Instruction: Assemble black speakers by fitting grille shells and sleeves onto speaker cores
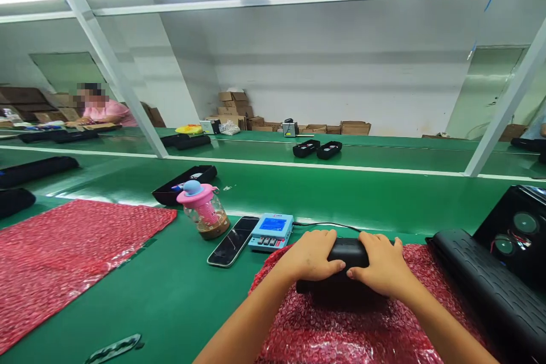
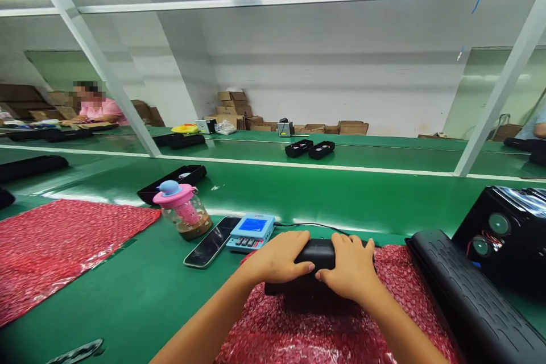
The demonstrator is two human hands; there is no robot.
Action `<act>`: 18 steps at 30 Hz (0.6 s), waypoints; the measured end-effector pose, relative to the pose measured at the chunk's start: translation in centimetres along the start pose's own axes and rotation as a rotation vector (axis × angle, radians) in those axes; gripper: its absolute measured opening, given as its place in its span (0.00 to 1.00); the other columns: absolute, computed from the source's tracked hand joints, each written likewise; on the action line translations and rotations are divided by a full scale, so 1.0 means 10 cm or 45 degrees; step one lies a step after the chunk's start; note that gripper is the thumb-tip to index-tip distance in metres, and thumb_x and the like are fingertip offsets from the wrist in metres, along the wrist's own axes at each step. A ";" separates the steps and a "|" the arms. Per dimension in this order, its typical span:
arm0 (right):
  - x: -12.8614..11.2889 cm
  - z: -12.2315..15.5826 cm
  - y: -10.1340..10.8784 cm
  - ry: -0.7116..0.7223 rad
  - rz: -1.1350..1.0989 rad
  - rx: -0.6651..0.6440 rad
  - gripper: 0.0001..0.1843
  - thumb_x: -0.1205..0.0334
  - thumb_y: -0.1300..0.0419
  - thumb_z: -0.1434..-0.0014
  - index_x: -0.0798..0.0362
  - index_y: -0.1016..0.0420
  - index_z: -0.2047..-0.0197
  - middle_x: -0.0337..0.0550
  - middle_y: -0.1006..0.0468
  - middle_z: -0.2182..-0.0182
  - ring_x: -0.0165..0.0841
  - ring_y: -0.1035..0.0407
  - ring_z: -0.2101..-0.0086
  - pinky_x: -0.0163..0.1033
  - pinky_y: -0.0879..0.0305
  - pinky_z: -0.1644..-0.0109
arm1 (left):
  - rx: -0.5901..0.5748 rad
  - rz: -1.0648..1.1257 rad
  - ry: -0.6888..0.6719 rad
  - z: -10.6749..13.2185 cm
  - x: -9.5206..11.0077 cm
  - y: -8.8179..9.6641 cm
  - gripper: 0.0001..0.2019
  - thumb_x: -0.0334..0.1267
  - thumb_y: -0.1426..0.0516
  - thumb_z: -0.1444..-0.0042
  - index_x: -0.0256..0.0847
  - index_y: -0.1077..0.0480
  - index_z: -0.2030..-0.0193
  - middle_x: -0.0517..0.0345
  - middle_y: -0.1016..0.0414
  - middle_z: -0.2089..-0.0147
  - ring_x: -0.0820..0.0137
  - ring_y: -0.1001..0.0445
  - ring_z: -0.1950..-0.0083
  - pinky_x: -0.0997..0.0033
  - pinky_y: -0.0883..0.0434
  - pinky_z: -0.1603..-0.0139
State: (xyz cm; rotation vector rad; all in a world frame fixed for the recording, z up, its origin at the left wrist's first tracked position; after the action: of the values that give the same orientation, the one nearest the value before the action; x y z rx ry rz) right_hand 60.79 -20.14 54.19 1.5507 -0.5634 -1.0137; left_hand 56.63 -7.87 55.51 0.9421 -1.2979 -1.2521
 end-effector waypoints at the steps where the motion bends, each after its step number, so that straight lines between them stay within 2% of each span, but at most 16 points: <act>1: -0.04 -0.03 0.00 -0.002 0.018 -0.020 0.22 0.54 0.36 0.54 0.53 0.32 0.57 0.51 0.26 0.55 0.50 0.36 0.51 0.63 0.51 0.46 | -0.002 0.000 -0.004 0.00 0.00 -0.01 0.16 0.50 0.46 0.47 0.40 0.36 0.60 0.48 0.26 0.56 0.55 0.27 0.56 0.59 0.31 0.57; 4: -0.16 -0.09 -0.01 0.012 0.058 -0.033 0.18 0.63 0.39 0.54 0.54 0.31 0.58 0.52 0.25 0.57 0.49 0.34 0.54 0.53 0.45 0.51 | -0.010 0.004 -0.024 -0.01 -0.01 -0.02 0.18 0.50 0.44 0.51 0.39 0.36 0.60 0.47 0.27 0.56 0.53 0.27 0.56 0.57 0.31 0.57; 7: -0.23 -0.12 -0.02 0.055 0.083 -0.051 0.20 0.68 0.43 0.54 0.56 0.32 0.55 0.53 0.26 0.55 0.49 0.34 0.54 0.50 0.45 0.53 | -0.003 0.011 -0.027 -0.03 -0.03 -0.03 0.19 0.50 0.43 0.52 0.39 0.36 0.60 0.47 0.27 0.55 0.52 0.28 0.56 0.55 0.30 0.56; 13: -0.19 -0.15 0.00 0.221 0.034 -0.135 0.22 0.58 0.38 0.54 0.56 0.31 0.55 0.50 0.26 0.55 0.48 0.35 0.55 0.47 0.43 0.53 | 0.005 0.012 -0.012 -0.04 -0.06 -0.01 0.19 0.51 0.42 0.53 0.40 0.36 0.60 0.49 0.26 0.57 0.55 0.27 0.57 0.59 0.30 0.57; 18: -0.17 -0.14 0.01 0.309 0.011 -0.175 0.22 0.56 0.38 0.52 0.57 0.32 0.54 0.51 0.28 0.54 0.48 0.37 0.54 0.48 0.43 0.52 | 0.010 0.020 -0.006 -0.03 -0.07 -0.03 0.19 0.51 0.42 0.52 0.39 0.35 0.58 0.49 0.26 0.55 0.55 0.28 0.54 0.59 0.31 0.54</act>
State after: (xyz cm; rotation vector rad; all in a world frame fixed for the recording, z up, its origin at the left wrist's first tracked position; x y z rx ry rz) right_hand 61.13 -18.04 54.81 1.5203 -0.3248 -0.8251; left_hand 56.97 -7.32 55.05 0.9333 -1.3120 -1.2389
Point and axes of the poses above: each hand's wrist, its own z-axis away from the middle knuckle, its own y-axis out of the back of the hand, x = y × z, the point moved 7 cm from there along -z, towards the middle knuckle
